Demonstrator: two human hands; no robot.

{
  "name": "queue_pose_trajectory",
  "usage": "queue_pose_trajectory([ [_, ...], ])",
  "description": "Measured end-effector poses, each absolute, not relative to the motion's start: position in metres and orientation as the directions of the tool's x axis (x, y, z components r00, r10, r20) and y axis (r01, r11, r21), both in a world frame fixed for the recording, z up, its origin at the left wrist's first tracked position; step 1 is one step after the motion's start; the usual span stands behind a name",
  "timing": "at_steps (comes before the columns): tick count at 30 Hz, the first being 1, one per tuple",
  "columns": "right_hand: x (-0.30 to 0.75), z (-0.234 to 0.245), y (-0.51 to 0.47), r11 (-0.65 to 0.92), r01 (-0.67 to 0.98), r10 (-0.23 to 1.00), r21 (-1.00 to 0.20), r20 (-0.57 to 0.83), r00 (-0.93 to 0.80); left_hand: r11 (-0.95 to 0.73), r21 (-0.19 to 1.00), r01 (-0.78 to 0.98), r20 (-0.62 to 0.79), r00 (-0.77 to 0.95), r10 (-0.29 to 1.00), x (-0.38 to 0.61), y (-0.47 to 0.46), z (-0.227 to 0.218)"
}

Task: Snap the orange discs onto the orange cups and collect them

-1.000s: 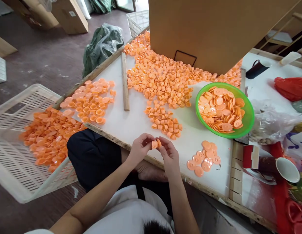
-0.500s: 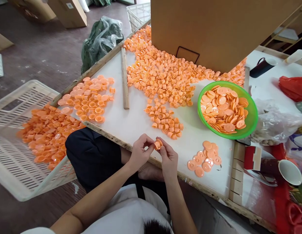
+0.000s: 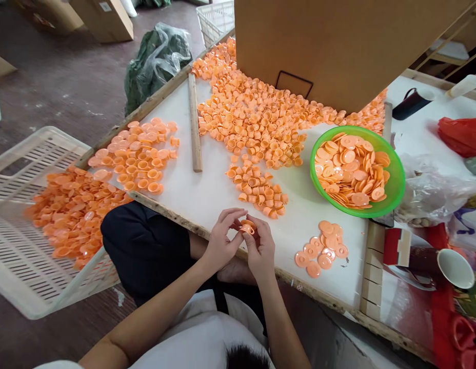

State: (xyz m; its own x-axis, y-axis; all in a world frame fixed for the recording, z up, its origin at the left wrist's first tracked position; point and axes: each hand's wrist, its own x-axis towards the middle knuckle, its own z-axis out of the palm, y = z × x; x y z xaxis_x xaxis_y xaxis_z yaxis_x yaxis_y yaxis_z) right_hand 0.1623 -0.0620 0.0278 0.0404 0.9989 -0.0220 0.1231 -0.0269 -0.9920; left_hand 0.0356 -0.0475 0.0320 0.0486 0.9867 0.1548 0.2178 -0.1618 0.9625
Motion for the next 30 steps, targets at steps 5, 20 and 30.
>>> queue_pose_trajectory([
  [5,0.164,0.028,-0.064,0.014,0.19,0.998,-0.982,0.026,0.061,-0.164,0.966,0.202,0.144,0.114,0.983,0.031,-0.048,0.032],
  [20,0.16,0.027,-0.067,-0.009,0.105,0.996,-0.994,0.0,0.09,-0.139,0.974,0.179,0.137,0.025,0.99,0.036,-0.054,0.035],
  [30,0.172,0.022,-0.055,0.283,0.369,0.921,-0.885,0.358,0.152,0.492,0.833,-0.255,-0.383,0.377,0.843,0.018,-0.043,0.042],
])
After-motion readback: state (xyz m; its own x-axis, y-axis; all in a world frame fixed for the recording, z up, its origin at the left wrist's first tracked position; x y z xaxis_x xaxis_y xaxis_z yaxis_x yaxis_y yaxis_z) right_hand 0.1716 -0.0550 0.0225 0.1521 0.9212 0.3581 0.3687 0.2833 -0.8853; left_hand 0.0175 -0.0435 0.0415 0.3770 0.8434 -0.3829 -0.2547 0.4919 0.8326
